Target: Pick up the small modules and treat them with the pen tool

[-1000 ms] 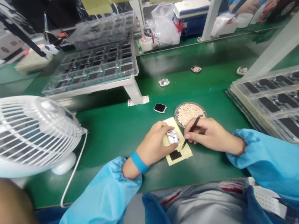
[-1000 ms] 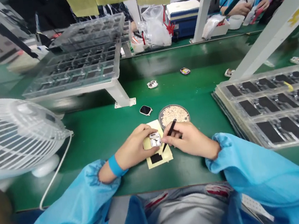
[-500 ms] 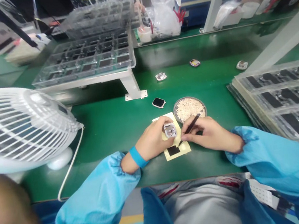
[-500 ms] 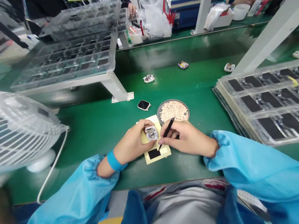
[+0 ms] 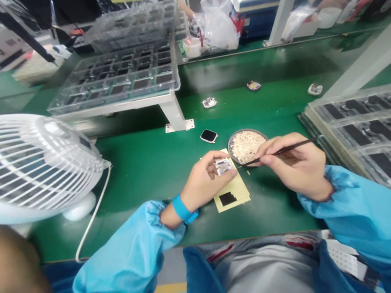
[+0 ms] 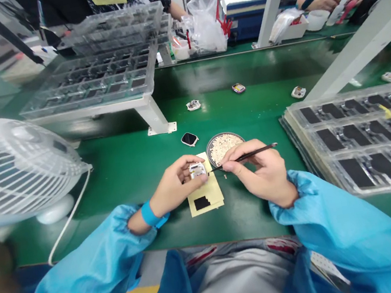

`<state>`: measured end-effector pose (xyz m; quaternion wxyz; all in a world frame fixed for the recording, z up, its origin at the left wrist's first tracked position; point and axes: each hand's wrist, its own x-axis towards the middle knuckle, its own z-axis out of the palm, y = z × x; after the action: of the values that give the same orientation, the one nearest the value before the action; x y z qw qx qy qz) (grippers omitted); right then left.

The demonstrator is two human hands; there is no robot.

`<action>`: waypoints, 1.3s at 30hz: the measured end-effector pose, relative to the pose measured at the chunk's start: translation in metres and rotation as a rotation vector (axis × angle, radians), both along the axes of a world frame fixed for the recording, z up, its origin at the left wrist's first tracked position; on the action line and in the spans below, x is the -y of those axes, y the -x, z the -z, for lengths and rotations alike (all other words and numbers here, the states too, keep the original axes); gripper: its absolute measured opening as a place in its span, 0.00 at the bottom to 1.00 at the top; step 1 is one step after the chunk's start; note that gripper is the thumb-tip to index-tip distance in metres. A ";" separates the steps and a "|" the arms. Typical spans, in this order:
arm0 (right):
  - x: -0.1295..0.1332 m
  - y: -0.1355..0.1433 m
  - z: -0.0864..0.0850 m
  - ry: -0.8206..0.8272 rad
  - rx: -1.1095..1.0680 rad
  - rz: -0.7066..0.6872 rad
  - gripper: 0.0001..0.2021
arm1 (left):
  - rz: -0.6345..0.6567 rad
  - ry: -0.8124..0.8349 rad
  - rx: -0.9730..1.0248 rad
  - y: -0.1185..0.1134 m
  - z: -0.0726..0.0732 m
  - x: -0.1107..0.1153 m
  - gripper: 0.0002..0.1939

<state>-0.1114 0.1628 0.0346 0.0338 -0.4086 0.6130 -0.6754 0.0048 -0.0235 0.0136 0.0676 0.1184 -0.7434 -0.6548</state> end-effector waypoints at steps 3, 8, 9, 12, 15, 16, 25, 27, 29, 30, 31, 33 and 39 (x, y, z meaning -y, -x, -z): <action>0.001 0.001 0.002 0.010 -0.048 0.038 0.07 | -0.034 -0.029 -0.004 0.002 0.005 -0.002 0.11; 0.003 0.003 0.008 -0.078 -0.186 -0.011 0.08 | -0.037 0.018 0.009 0.003 0.012 -0.001 0.12; 0.004 0.003 0.009 -0.096 -0.217 -0.017 0.08 | -0.037 0.012 0.013 0.003 0.013 -0.001 0.12; 0.005 0.003 0.011 -0.143 -0.286 -0.016 0.07 | -0.040 0.002 0.037 0.003 0.014 -0.001 0.15; 0.005 0.004 0.012 -0.161 -0.314 -0.007 0.07 | -0.047 -0.005 0.051 0.003 0.014 -0.001 0.16; 0.005 0.004 0.012 -0.163 -0.318 -0.005 0.07 | -0.048 -0.010 0.052 0.003 0.015 -0.001 0.17; 0.005 0.004 0.011 -0.155 -0.340 -0.017 0.09 | -0.062 0.011 0.066 0.003 0.016 -0.001 0.18; 0.006 0.004 0.012 -0.165 -0.340 -0.017 0.09 | -0.064 0.009 0.063 0.003 0.016 -0.001 0.18; 0.006 0.004 0.013 -0.186 -0.354 -0.016 0.09 | -0.066 0.013 0.062 0.003 0.016 -0.001 0.18; 0.006 0.004 0.013 -0.195 -0.363 -0.013 0.09 | -0.067 0.017 0.061 0.003 0.016 -0.001 0.18; 0.006 0.003 0.012 -0.197 -0.367 -0.008 0.09 | -0.067 0.017 0.062 0.003 0.016 -0.001 0.18; 0.005 0.003 0.011 -0.186 -0.357 0.002 0.09 | -0.066 0.016 0.069 0.003 0.015 -0.001 0.18; 0.003 0.003 0.004 -0.210 -0.352 0.021 0.10 | -0.064 0.074 0.064 0.002 0.009 -0.001 0.17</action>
<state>-0.1141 0.1602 0.0303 -0.0386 -0.5082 0.6809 -0.5260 0.0026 -0.0223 0.0049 0.0690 0.1603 -0.7647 -0.6203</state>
